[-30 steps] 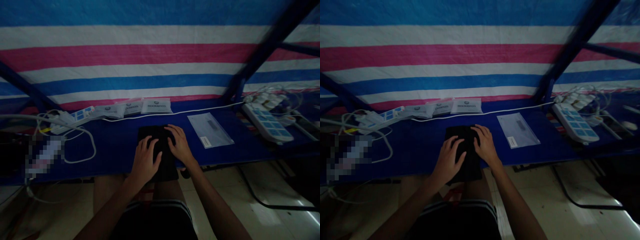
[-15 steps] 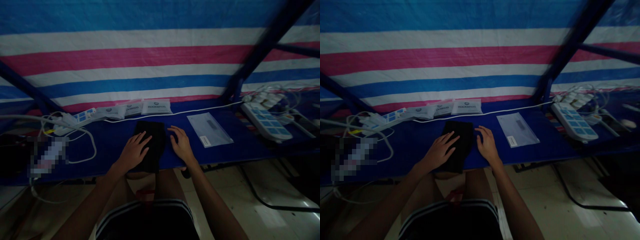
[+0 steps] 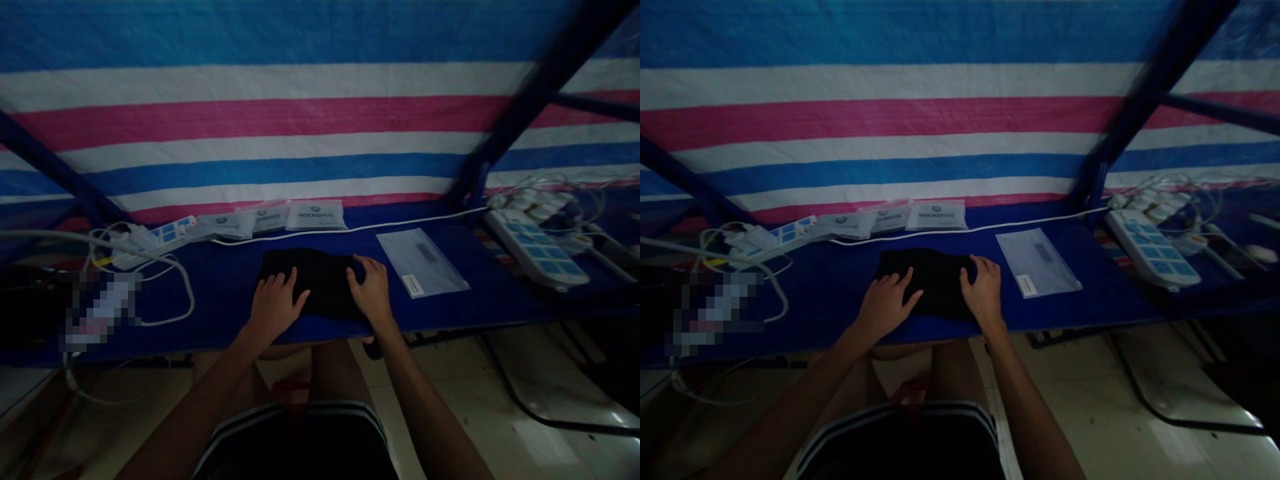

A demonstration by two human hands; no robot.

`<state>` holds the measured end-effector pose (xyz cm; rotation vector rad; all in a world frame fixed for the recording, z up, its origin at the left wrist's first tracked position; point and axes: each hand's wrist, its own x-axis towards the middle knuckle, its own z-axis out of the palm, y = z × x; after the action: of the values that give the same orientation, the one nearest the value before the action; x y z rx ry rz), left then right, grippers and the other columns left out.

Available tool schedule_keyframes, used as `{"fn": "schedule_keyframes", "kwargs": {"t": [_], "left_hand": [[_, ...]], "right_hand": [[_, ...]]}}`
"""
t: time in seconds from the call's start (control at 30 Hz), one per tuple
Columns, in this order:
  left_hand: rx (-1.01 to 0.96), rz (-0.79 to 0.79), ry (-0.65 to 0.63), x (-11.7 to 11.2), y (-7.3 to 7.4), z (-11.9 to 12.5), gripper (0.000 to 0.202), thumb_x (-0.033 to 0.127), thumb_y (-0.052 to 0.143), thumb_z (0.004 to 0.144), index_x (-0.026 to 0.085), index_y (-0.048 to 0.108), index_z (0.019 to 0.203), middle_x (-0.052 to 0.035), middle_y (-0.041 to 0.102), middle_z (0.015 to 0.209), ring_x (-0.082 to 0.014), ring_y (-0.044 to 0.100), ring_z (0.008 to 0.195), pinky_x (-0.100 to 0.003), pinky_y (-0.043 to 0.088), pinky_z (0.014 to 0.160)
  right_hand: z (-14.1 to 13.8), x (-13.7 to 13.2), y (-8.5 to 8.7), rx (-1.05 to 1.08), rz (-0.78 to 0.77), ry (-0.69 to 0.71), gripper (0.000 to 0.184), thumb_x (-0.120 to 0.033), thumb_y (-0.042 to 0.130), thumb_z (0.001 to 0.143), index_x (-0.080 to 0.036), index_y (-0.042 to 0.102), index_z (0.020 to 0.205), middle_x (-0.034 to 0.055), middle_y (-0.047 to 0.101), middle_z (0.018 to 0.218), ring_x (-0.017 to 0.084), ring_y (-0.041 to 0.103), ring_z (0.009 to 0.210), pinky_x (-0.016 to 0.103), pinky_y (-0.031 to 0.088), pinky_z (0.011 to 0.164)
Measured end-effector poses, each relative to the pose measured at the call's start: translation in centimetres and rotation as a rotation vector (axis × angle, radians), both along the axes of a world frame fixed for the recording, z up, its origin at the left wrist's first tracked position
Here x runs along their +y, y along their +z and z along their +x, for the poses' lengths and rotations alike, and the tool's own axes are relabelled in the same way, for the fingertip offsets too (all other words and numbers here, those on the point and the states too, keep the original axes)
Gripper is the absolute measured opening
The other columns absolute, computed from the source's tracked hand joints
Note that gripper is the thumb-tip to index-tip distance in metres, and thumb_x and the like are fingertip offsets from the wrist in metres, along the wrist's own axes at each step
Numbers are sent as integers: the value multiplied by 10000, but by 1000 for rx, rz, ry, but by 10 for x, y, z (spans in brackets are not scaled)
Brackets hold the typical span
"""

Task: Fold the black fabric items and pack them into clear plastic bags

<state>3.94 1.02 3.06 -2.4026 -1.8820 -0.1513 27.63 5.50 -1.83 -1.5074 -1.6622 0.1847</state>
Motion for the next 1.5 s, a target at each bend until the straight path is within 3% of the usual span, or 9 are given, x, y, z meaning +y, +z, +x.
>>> {"fn": "schedule_keyframes", "kwargs": {"t": [0.3,0.43,0.5,0.67,0.87,1.03,1.2,1.33,1.5], "left_hand": [[-117,-85,77,33,-2,-5,602,487,496,1033,134,547,1518,-181,751,1128,-320,733,1018,-375,544,852],[-293,-90,69,50,-5,-18,535,419,552,1010,154,611,1471,-172,754,1153,-327,714,1093,-391,537,907],[-422,-79,69,59,-6,-25,503,397,607,973,165,665,1416,-147,770,1073,-316,721,1031,-385,534,891],[-604,-9,104,77,-6,-43,355,341,584,963,195,758,1236,-23,705,747,-209,674,719,-296,505,725],[-729,229,283,102,-15,-71,302,224,539,917,149,712,1154,-45,673,847,-219,649,815,-346,513,855],[-768,227,265,112,-30,-76,123,274,680,861,202,723,951,-49,692,869,-252,662,908,-394,508,948],[-824,219,263,109,-36,-75,18,198,667,847,213,667,858,-41,703,887,-225,653,847,-373,503,913],[-908,210,268,107,-36,-74,59,171,658,851,212,647,891,-30,711,890,-191,619,734,-354,499,841],[-1051,199,254,109,-30,-71,377,101,688,774,201,679,1137,-17,696,853,-191,618,736,-357,507,821]], "right_hand": [[1,4,-7,-50,-31,-27,482,-387,597,947,-150,651,1364,201,681,1298,384,577,1222,605,457,1052],[3,10,-6,-110,-85,-17,479,-403,621,932,-181,660,1355,185,691,1288,404,588,1199,612,473,1000],[4,19,-4,-163,-145,-13,497,-408,642,920,-182,659,1362,191,682,1304,420,597,1186,615,482,970],[5,59,8,-141,-290,-15,392,-400,661,934,-178,726,1250,155,748,1132,364,667,1084,536,502,956],[-7,84,11,-130,-249,-51,346,-411,641,955,-187,755,1192,162,729,1192,386,618,1175,552,442,1003],[-4,80,6,-87,-220,-23,185,-322,683,895,-213,753,1026,116,751,1117,347,638,1107,516,429,996],[0,81,6,27,-184,41,109,-289,652,886,-236,699,968,49,768,955,269,699,951,436,472,944],[0,78,10,130,-151,106,142,-297,623,876,-230,680,987,41,755,874,240,714,835,380,512,855],[-1,71,18,363,-106,220,365,-356,616,859,-223,647,1198,36,743,892,228,702,829,360,531,821]]}}
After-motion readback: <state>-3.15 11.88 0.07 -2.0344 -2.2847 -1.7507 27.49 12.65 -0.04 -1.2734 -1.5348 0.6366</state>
